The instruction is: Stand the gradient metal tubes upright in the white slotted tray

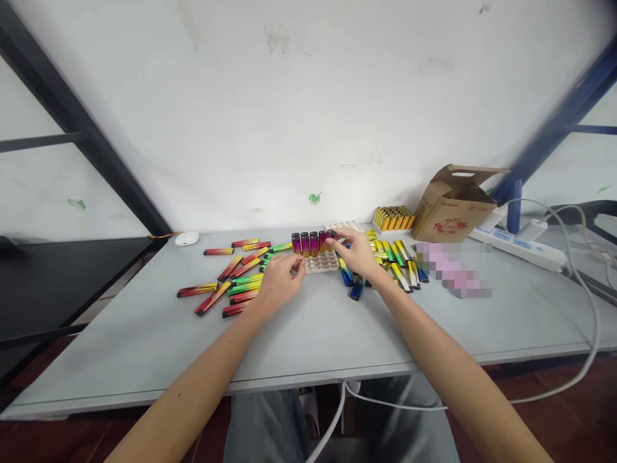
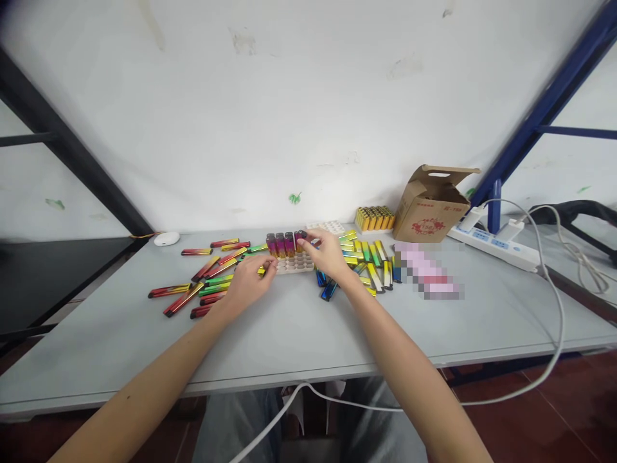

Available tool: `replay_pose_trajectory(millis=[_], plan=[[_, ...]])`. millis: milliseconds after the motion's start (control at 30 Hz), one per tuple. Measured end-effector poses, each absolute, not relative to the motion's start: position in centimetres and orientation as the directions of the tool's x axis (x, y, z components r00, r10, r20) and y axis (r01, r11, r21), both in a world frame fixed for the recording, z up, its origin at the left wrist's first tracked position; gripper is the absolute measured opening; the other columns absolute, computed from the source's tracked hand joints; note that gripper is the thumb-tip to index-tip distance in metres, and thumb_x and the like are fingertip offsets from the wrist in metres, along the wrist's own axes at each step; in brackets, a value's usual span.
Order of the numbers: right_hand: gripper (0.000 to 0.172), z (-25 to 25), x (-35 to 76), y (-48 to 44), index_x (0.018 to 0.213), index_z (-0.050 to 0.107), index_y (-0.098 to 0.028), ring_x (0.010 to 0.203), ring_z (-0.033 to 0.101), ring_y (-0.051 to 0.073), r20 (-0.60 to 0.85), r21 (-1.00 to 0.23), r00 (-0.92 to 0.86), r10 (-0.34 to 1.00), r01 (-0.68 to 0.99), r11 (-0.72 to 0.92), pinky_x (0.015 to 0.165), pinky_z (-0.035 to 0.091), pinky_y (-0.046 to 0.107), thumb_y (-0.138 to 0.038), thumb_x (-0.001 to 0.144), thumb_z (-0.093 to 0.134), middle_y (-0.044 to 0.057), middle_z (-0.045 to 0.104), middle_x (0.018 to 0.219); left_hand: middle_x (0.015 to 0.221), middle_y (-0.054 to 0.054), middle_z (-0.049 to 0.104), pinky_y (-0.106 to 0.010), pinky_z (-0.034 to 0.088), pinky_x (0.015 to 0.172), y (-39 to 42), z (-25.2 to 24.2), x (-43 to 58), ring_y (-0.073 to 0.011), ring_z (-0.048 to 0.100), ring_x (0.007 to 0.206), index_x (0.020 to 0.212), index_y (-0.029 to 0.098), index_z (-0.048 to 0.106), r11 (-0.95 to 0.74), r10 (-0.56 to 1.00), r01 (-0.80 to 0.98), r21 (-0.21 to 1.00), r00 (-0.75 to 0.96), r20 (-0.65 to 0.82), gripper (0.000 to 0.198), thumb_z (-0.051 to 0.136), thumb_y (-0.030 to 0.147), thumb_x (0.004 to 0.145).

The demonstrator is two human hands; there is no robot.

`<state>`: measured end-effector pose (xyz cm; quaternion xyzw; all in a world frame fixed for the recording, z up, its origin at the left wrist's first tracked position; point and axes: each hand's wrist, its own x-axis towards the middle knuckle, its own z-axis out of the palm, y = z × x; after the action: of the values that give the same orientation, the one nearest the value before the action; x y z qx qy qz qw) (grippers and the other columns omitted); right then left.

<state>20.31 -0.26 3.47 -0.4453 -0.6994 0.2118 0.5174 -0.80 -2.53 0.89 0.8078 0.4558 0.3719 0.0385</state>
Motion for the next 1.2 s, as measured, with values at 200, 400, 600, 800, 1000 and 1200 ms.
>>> replay_pose_trajectory(millis=[200,400,600,800,1000,1200], plan=[[0.024,2.1,20.4,0.6,0.101,0.071,-0.019,0.085,0.065,0.021,0.481,-0.739,-0.092,0.872,0.492,0.459,0.077,0.05,0.035,-0.028,0.081,0.061,0.008,0.071,0.095,0.078,-0.003,0.07,-0.034,0.042,0.082,-2.3,0.8,-1.0,-0.0204,0.062,0.075,0.084,0.022,0.064,-0.519,0.776,0.754,0.402,0.219,0.592,0.015,0.049,0.02,0.084],[0.031,1.5,20.5,0.8,0.111,0.061,-0.022,0.085,0.065,0.019,0.486,-0.735,-0.118,0.866,0.48,0.478,0.077,0.049,0.033,-0.025,0.081,0.059,0.004,0.071,0.091,0.074,-0.002,0.07,-0.034,0.042,0.08,-2.3,0.7,-1.1,-0.0211,0.063,0.076,0.087,0.022,0.065,-0.482,0.801,0.777,0.405,0.203,0.563,0.018,0.047,0.021,0.087],[0.027,1.0,20.4,0.7,0.112,0.06,-0.024,0.081,0.062,0.02,0.571,-0.605,-0.116,0.812,0.609,0.513,0.081,0.05,0.038,-0.029,0.085,0.056,0.004,0.07,0.096,0.072,-0.002,0.068,-0.033,0.042,0.077,-2.4,0.9,-1.0,-0.0201,0.061,0.07,0.082,0.022,0.064,-0.47,0.81,0.785,0.403,0.202,0.55,0.018,0.047,0.02,0.086],[0.032,1.1,20.3,0.5,0.114,0.067,-0.021,0.129,0.039,0.031,0.719,-0.268,-0.201,0.665,0.803,0.533,0.109,0.034,0.052,-0.025,0.086,0.052,0.013,0.051,0.133,0.071,-0.001,0.068,-0.032,0.044,0.075,-2.2,0.9,-1.2,-0.0193,0.062,0.071,0.079,0.022,0.063,-0.5,0.791,0.759,0.418,0.204,0.576,0.015,0.049,0.019,0.082],[0.043,0.9,20.6,0.7,0.127,0.058,-0.019,0.135,0.033,0.032,0.699,-0.255,-0.205,0.686,0.824,0.506,0.112,0.031,0.053,-0.03,0.087,0.051,0.015,0.045,0.138,0.079,-0.003,0.07,-0.033,0.046,0.078,-1.1,1.3,-2.8,-0.0207,0.064,0.078,0.086,0.021,0.064,-0.435,0.773,0.784,0.442,0.073,0.63,0.015,0.049,0.024,0.085],[0.041,0.9,20.9,1.0,0.124,0.057,-0.016,0.126,0.044,0.03,0.657,-0.354,-0.167,0.736,0.792,0.496,0.11,0.035,0.047,-0.03,0.086,0.052,0.016,0.053,0.128,0.093,-0.008,0.07,-0.039,0.046,0.09,0.8,1.1,-5.4,-0.0256,0.062,0.096,0.091,0.019,0.063,-0.337,0.77,0.824,0.456,-0.037,0.636,0.015,0.05,0.023,0.083]])
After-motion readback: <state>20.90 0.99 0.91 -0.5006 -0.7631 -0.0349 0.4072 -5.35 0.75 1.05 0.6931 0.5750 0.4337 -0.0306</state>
